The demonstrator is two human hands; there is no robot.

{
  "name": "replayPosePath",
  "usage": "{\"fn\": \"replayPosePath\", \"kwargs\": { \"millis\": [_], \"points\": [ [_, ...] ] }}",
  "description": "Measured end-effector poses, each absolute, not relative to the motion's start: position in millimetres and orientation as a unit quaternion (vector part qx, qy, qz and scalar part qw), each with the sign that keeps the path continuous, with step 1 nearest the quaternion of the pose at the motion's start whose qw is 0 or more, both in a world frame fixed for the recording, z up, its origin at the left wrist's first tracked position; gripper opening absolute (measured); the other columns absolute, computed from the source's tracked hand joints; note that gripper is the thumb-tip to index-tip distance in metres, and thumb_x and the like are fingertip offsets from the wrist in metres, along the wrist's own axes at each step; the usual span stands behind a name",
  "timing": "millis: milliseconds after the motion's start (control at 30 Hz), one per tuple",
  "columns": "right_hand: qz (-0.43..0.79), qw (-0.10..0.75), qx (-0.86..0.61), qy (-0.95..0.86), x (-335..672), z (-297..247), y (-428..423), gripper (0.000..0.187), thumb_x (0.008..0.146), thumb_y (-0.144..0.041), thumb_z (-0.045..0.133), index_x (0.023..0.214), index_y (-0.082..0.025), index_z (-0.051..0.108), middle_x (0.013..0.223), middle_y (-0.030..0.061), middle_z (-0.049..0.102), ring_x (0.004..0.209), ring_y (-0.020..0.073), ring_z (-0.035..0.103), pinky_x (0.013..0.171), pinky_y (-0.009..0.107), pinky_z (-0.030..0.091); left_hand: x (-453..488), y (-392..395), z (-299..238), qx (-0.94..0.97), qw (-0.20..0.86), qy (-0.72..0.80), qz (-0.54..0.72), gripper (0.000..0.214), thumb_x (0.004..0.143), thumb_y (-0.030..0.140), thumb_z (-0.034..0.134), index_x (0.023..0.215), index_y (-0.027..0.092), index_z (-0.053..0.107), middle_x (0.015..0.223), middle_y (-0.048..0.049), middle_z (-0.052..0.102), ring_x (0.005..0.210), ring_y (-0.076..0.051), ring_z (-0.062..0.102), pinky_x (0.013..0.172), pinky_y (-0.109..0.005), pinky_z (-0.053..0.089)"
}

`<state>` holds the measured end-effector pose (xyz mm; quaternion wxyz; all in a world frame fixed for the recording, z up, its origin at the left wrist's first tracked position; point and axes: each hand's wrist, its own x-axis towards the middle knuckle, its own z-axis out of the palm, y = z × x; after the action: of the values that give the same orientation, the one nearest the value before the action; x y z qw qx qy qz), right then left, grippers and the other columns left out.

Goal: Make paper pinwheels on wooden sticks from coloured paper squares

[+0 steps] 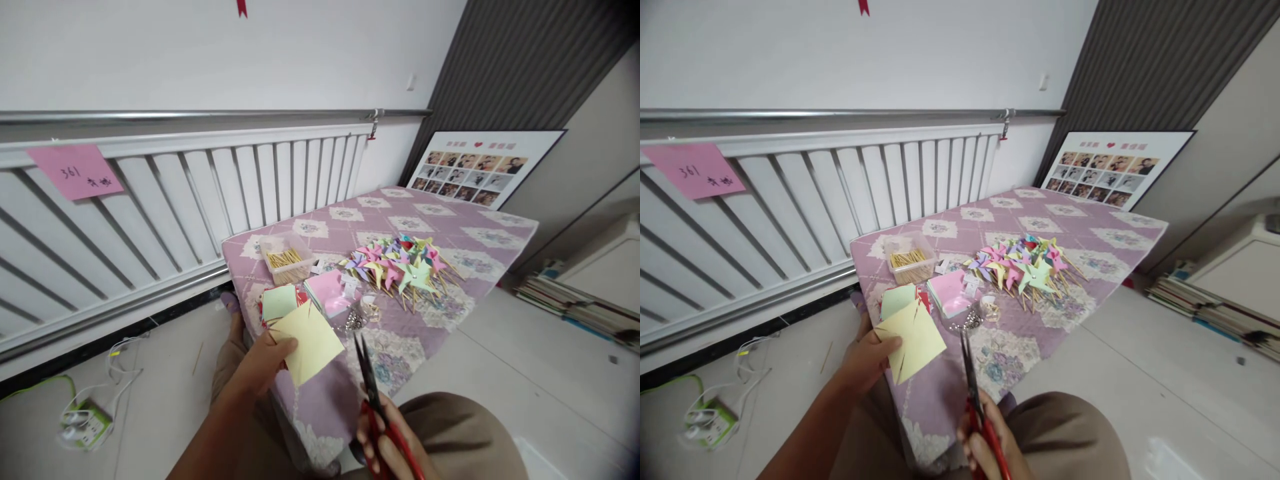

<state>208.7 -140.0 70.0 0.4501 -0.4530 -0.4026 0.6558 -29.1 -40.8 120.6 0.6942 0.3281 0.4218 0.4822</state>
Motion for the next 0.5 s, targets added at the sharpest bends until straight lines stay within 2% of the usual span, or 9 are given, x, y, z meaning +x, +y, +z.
{"fn": "replayPosePath", "kwargs": {
  "millis": [100,200,300,400,500],
  "points": [
    [0.673,0.498,-0.427,-0.343,199,78,-127,0.062,0.077,-0.049,0.067,0.131,-0.029,0.044,0.091,0.0061,0.064,0.073,0.0187,0.063,0.061,0.027,0.050,-33,-46,120,0.398,0.713,0.404,0.413,0.033,0.064,0.029,0.074,0.092,0.012,0.072,0.081,-0.0088,0.073,0.074,-0.020,0.064,0.069,-0.029,0.048],
    [0.661,0.532,-0.415,-0.329,183,94,-113,0.068,0.077,-0.043,0.069,0.135,-0.030,0.036,0.085,0.0018,0.063,0.065,0.0162,0.061,0.054,0.025,0.048,-31,-49,123,0.471,0.721,0.388,0.328,0.022,0.068,0.027,0.069,0.083,0.012,0.074,0.079,-0.0100,0.073,0.072,-0.021,0.063,0.067,-0.029,0.047],
    [0.674,0.539,-0.397,-0.313,167,106,-104,0.080,0.076,-0.035,0.072,0.141,-0.031,0.026,0.099,0.0036,0.067,0.080,0.0211,0.066,0.069,0.032,0.052,-27,-51,124,0.495,0.732,0.382,0.270,0.025,0.070,0.028,0.069,0.087,0.011,0.074,0.081,-0.0115,0.073,0.066,-0.020,0.062,0.062,-0.028,0.044],
    [0.669,0.537,-0.415,-0.304,157,106,-101,0.089,0.074,-0.032,0.073,0.145,-0.029,0.018,0.111,0.0063,0.067,0.091,0.0243,0.066,0.078,0.037,0.052,-22,-54,121,0.458,0.753,0.380,0.282,0.034,0.070,0.034,0.070,0.094,0.011,0.072,0.084,-0.0128,0.072,0.065,-0.020,0.063,0.061,-0.028,0.044],
    [0.646,0.548,-0.440,-0.298,152,99,-98,0.091,0.073,-0.033,0.072,0.146,-0.028,0.017,0.113,0.0077,0.067,0.085,0.0253,0.068,0.070,0.037,0.054,-17,-59,116,0.382,0.791,0.335,0.342,0.047,0.068,0.046,0.071,0.099,0.011,0.071,0.087,-0.0142,0.071,0.067,-0.021,0.063,0.064,-0.030,0.046]
  ]
}}
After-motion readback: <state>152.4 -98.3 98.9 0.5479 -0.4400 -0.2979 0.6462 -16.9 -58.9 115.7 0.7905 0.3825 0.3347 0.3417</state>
